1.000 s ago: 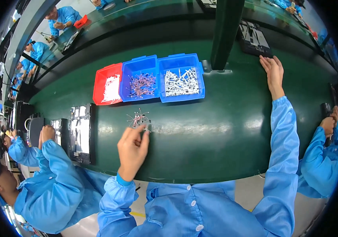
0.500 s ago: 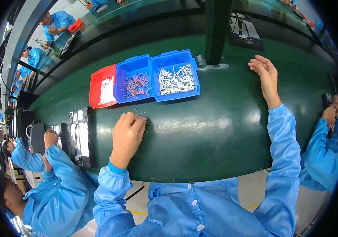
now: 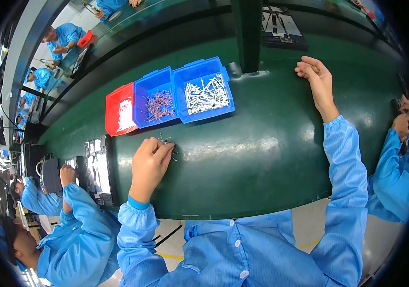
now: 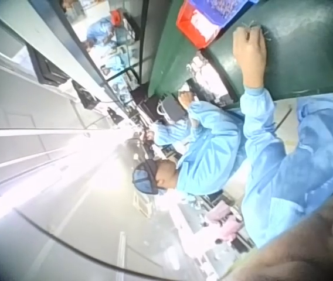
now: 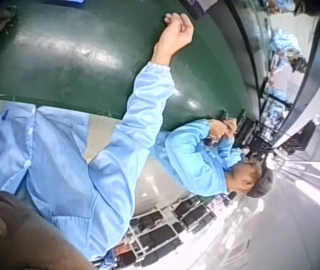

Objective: The person assembles a tablet by hand, inserting internal components, pins, and small connectors into a tablet chassis, taking the components from bins.

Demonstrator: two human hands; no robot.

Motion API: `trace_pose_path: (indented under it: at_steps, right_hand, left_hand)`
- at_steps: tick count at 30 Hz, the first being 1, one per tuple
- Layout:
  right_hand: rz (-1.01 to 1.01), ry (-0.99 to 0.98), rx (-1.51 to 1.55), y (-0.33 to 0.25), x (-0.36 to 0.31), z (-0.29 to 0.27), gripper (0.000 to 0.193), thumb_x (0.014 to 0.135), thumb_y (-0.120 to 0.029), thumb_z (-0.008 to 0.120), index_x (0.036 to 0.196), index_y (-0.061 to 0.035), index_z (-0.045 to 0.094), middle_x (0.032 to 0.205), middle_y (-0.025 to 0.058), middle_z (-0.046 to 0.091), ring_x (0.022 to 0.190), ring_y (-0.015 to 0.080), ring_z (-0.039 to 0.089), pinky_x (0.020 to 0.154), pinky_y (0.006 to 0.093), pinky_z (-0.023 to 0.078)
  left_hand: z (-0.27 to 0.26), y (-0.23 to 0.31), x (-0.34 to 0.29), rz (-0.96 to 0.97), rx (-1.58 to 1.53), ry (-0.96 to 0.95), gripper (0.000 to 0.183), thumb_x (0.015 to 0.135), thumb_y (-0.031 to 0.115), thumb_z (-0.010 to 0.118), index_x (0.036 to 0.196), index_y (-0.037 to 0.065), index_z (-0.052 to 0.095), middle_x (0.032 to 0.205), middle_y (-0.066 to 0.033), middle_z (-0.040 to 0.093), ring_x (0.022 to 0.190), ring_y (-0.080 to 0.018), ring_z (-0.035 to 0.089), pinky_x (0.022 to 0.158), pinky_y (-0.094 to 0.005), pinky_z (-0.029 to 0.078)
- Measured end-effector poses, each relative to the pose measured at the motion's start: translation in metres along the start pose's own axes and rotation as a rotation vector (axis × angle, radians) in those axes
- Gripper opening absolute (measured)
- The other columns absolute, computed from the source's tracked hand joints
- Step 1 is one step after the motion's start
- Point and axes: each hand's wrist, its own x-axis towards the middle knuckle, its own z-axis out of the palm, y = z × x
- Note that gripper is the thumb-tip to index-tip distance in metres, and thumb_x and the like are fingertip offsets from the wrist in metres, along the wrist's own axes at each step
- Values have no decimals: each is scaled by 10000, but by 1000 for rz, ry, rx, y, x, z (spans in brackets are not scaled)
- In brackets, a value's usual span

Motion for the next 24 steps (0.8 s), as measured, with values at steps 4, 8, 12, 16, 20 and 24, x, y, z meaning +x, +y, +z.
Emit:
trace_pose_path:
  at_steps: [4,8,12,16,20,24]
  right_hand:
    - [-4,-11,7,3,0,1,295,934,-45,583,1208,67,587,1053,141,682,917,174,671,816,275,543]
    - [-9,-23,-17,4,-1,2,316,941,-88,595,1222,56,580,1056,121,686,919,157,659,827,267,519]
    - [1,-14,-16,4,0,1,315,937,-81,597,1220,55,583,1049,119,686,913,154,658,820,263,519]
    - [-9,7,-1,1,1,0,298,925,-55,606,1197,65,594,1033,127,685,889,161,669,789,266,538]
    - [-56,124,61,-5,-12,12,212,913,-58,619,1100,37,645,925,79,689,761,118,639,666,227,501]
    - [-357,39,56,-44,-77,67,33,910,-17,624,933,-6,646,847,23,642,729,65,567,637,208,460]
  left_hand:
    - [0,-2,0,16,-20,44,137,768,-5,738,893,44,709,774,-80,562,715,-228,588,609,-348,494]
    - [-4,-13,-8,-376,-402,81,84,826,-9,714,902,24,700,739,-13,507,636,-94,512,559,-235,412]
    - [-10,-17,-6,-591,-722,164,62,879,30,714,925,-3,688,728,58,475,639,-14,417,557,-179,336]
    - [-19,-6,3,-689,-1063,194,99,907,74,708,977,7,687,731,64,531,589,-6,389,503,-188,280]
    - [-10,37,26,-699,-1352,89,125,925,105,689,1022,25,679,681,72,529,521,-6,363,468,-205,242]
    - [7,86,56,-646,-1739,-137,107,982,109,607,1073,57,628,642,64,380,521,-40,291,464,-216,244]
